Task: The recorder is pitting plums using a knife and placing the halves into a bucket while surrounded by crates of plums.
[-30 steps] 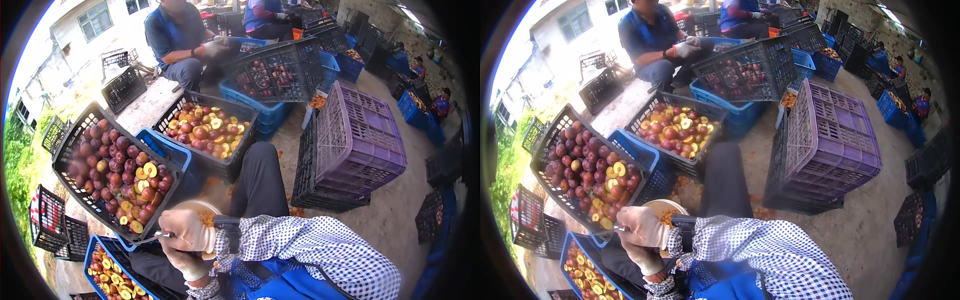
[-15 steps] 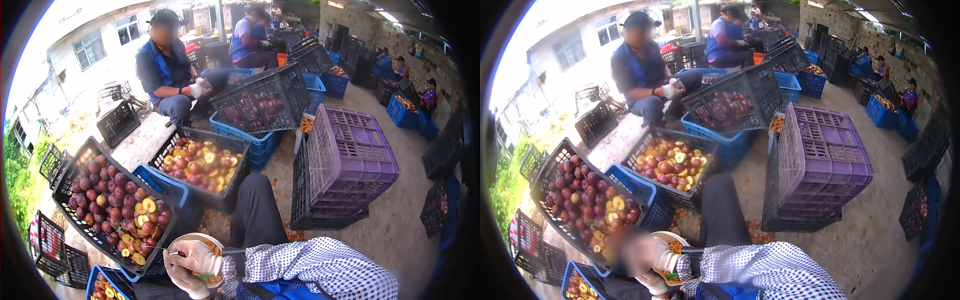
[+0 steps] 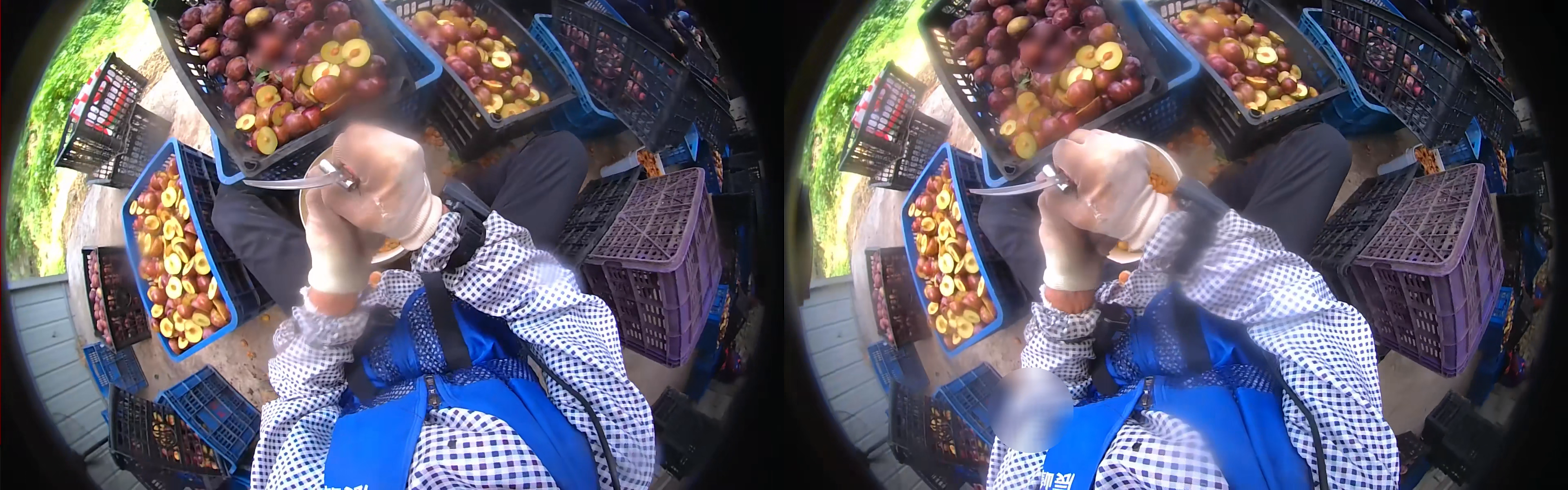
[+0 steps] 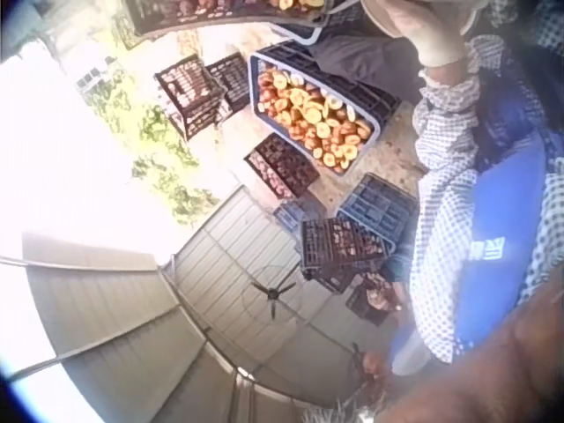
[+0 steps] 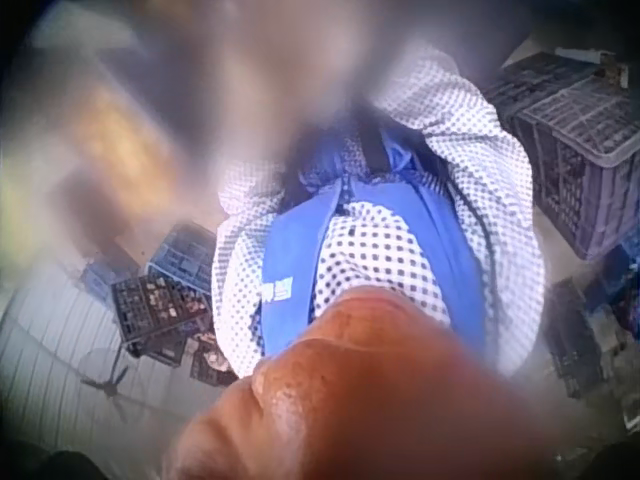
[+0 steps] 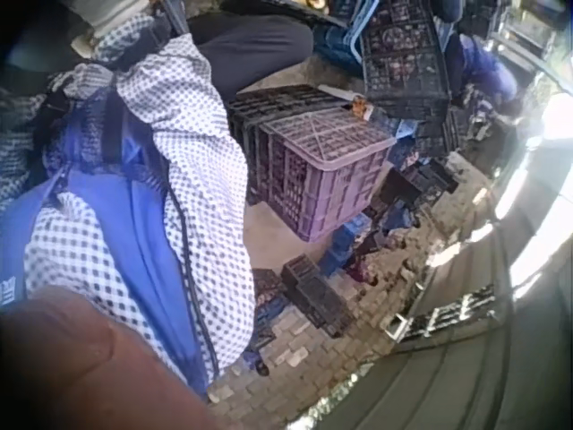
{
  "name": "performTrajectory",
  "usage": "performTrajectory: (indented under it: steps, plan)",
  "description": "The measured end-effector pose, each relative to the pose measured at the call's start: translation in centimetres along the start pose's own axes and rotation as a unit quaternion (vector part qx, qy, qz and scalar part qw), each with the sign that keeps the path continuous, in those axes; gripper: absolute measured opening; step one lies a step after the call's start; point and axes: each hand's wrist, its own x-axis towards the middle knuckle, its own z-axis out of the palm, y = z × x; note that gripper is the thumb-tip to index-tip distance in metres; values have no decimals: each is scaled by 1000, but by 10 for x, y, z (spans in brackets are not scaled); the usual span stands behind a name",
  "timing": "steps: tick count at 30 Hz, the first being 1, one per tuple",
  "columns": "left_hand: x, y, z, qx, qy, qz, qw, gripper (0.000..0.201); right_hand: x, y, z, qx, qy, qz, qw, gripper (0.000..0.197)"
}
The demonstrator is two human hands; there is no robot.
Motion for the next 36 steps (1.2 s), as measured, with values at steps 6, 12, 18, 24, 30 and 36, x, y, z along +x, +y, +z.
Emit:
performTrajectory:
  steps: [6,12,18,24,30,36]
  plan:
    - [-19,13,10,-11,58,-126,990,57,6,2,-3,-34,-42,-140,989,19]
    - [-14,23,14,-15,-3,-179,984,38,4,22,-3,0,-57,-103,993,15]
    - [2,-17,14,112,139,-76,981,51,-23,34,4,-34,22,-27,999,16]
    - [20,-37,-15,352,109,218,904,44,-31,27,28,33,62,251,965,13]
    - [40,-21,-52,496,37,196,845,43,-52,63,57,114,80,277,951,18]
    - [29,-8,-52,170,156,-84,969,54,-3,78,10,-59,-41,323,944,29]
